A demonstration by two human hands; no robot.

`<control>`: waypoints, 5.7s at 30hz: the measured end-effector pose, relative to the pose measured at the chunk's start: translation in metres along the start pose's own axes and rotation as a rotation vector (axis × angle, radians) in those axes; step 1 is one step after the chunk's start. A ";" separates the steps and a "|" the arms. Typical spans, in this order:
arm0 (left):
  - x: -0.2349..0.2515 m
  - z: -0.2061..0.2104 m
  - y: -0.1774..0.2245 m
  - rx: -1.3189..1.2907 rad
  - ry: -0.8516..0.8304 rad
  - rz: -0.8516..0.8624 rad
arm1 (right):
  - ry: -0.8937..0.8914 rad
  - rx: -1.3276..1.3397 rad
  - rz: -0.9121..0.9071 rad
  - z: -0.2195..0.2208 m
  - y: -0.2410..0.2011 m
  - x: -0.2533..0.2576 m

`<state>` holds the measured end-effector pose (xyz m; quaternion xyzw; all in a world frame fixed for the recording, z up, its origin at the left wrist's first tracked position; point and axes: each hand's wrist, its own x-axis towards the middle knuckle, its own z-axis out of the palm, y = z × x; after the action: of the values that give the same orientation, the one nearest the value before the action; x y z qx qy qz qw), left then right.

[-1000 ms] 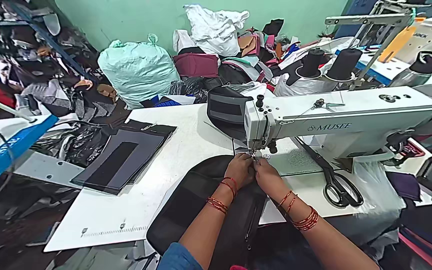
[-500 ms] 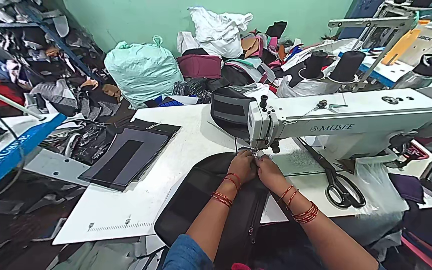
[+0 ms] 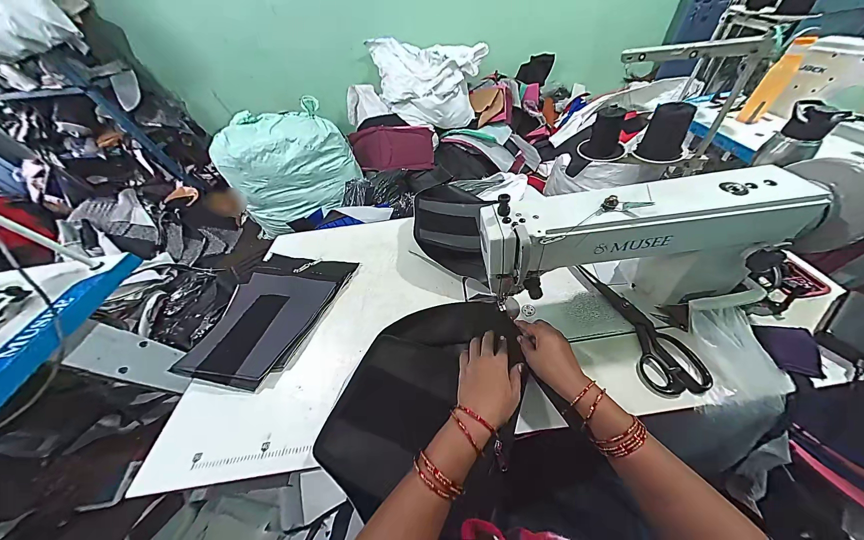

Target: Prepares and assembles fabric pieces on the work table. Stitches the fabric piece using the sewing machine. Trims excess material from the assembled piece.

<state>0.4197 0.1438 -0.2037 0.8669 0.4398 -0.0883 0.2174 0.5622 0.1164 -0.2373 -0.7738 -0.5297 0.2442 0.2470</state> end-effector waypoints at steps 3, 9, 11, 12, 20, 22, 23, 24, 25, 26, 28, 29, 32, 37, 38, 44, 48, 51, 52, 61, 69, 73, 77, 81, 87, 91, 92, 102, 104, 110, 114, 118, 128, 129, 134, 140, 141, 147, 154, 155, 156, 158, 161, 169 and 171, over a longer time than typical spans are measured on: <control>-0.002 0.015 -0.004 0.028 0.071 0.016 | -0.004 0.052 0.008 -0.002 0.002 0.000; 0.020 -0.006 -0.012 -0.131 -0.074 0.003 | -0.009 0.147 0.010 -0.004 0.004 -0.004; 0.026 -0.020 -0.016 -0.242 -0.124 0.009 | -0.030 0.222 0.019 -0.004 0.006 -0.004; 0.029 -0.024 -0.020 -0.334 -0.130 0.026 | -0.043 0.258 0.022 -0.004 0.007 -0.005; 0.033 -0.010 -0.021 -0.507 -0.054 -0.018 | -0.078 0.316 0.009 0.000 0.010 -0.004; 0.026 -0.005 -0.015 -0.347 -0.040 0.012 | -0.099 0.338 -0.003 -0.001 0.013 -0.002; 0.024 -0.003 -0.013 -0.279 -0.033 0.036 | -0.113 0.344 -0.007 -0.002 0.014 -0.002; 0.024 0.000 -0.013 -0.219 -0.024 0.060 | -0.127 0.349 -0.011 -0.003 0.015 -0.001; 0.023 0.002 -0.012 -0.167 -0.009 0.082 | -0.136 0.352 -0.021 -0.004 0.016 0.000; 0.023 0.007 -0.012 -0.115 0.020 0.102 | -0.149 0.353 -0.034 -0.005 0.017 0.000; 0.020 0.017 -0.012 -0.031 0.120 0.125 | -0.181 0.323 -0.055 -0.008 0.017 -0.001; 0.020 0.023 -0.013 -0.011 0.181 0.137 | -0.199 0.299 -0.059 -0.011 0.016 -0.002; 0.024 0.028 -0.019 0.015 0.207 0.210 | -0.222 0.260 -0.052 -0.015 0.013 -0.004; 0.026 0.030 -0.025 0.003 0.260 0.308 | -0.212 0.287 -0.017 -0.013 0.014 -0.005; 0.025 0.027 -0.024 0.022 0.219 0.291 | -0.213 0.269 -0.015 -0.013 0.013 -0.006; 0.022 0.013 -0.017 0.074 0.035 0.239 | -0.211 0.049 -0.050 -0.014 0.002 -0.010; 0.022 0.013 -0.021 0.046 0.031 0.267 | -0.232 -0.020 -0.083 -0.016 -0.004 -0.015; 0.020 0.015 -0.029 -0.061 0.107 0.323 | -0.248 -0.078 -0.085 -0.014 -0.009 -0.017; 0.019 0.016 -0.032 -0.108 0.144 0.336 | -0.257 -0.092 -0.087 -0.013 -0.010 -0.017; 0.042 -0.009 -0.029 -0.014 0.125 0.295 | -0.315 -0.258 -0.045 -0.011 -0.024 -0.020; 0.050 -0.004 -0.036 0.050 0.110 0.433 | -0.311 -0.303 -0.011 -0.005 -0.026 -0.021; 0.051 0.013 -0.044 -0.095 0.260 0.479 | -0.320 -0.347 0.000 -0.004 -0.028 -0.021; 0.049 0.003 -0.039 -0.078 0.119 0.396 | -0.312 -0.350 -0.003 -0.004 -0.029 -0.019; 0.055 0.001 -0.040 -0.074 0.120 0.396 | -0.261 -0.298 -0.038 -0.002 -0.024 -0.014; 0.071 -0.004 -0.045 -0.086 0.164 0.425 | -0.230 -0.246 -0.060 -0.003 -0.023 0.003; 0.080 -0.012 -0.045 -0.093 0.147 0.391 | -0.242 -0.228 -0.045 -0.006 -0.025 0.014; 0.082 -0.013 -0.046 -0.101 0.135 0.380 | -0.255 -0.232 -0.039 -0.007 -0.026 0.017; 0.093 -0.023 -0.049 -0.078 0.090 0.364 | -0.322 -0.273 0.061 -0.012 -0.036 0.033; 0.091 -0.022 -0.047 -0.080 0.097 0.352 | -0.301 -0.250 0.071 -0.011 -0.034 0.032; 0.065 -0.026 -0.032 -0.089 0.015 0.202 | -0.119 -0.084 -0.008 -0.012 -0.006 0.017; 0.041 -0.018 -0.035 -0.077 0.013 0.148 | -0.087 0.015 0.029 -0.015 -0.001 0.002; 0.040 0.000 -0.052 -0.153 0.110 0.232 | -0.131 0.130 0.035 -0.018 0.005 0.003; 0.043 0.004 -0.053 0.020 0.068 0.286 | -0.252 0.102 -0.024 -0.024 0.006 0.002; 0.045 0.004 -0.056 0.025 0.077 0.303 | -0.253 0.046 -0.036 -0.024 0.002 -0.001; 0.047 0.003 -0.062 0.010 0.083 0.362 | -0.245 -0.139 -0.110 -0.015 -0.006 -0.006; 0.050 0.001 -0.062 0.062 0.092 0.373 | -0.283 -0.237 -0.137 -0.011 -0.009 -0.006; 0.052 0.000 -0.062 0.065 0.084 0.382 | -0.294 -0.251 -0.129 -0.011 -0.011 -0.006; 0.054 -0.002 -0.067 0.009 0.075 0.434 | -0.248 -0.258 -0.096 -0.005 -0.013 -0.007; 0.070 -0.013 -0.068 0.054 0.009 0.385 | -0.261 -0.221 -0.074 -0.008 -0.019 0.009; 0.073 -0.015 -0.068 0.054 0.010 0.374 | -0.276 -0.228 -0.062 -0.009 -0.021 0.012; 0.076 -0.015 -0.068 0.053 0.017 0.367 | -0.291 -0.243 -0.047 -0.010 -0.024 0.016; 0.082 -0.017 -0.069 0.063 0.023 0.362 | -0.325 -0.276 -0.014 -0.011 -0.028 0.025; 0.088 -0.019 -0.072 0.058 0.020 0.390 | -0.328 -0.292 -0.003 -0.012 -0.030 0.030; 0.086 -0.018 -0.072 0.013 0.044 0.410 | -0.070 -0.280 -0.061 0.008 -0.016 0.018; 0.085 -0.019 -0.071 -0.010 0.040 0.412 | 0.019 -0.313 -0.089 0.016 -0.011 0.015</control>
<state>0.4129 0.2513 -0.2378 0.9390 0.2579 -0.0229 0.2263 0.5491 0.1363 -0.2435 -0.7809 -0.5927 0.1402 0.1388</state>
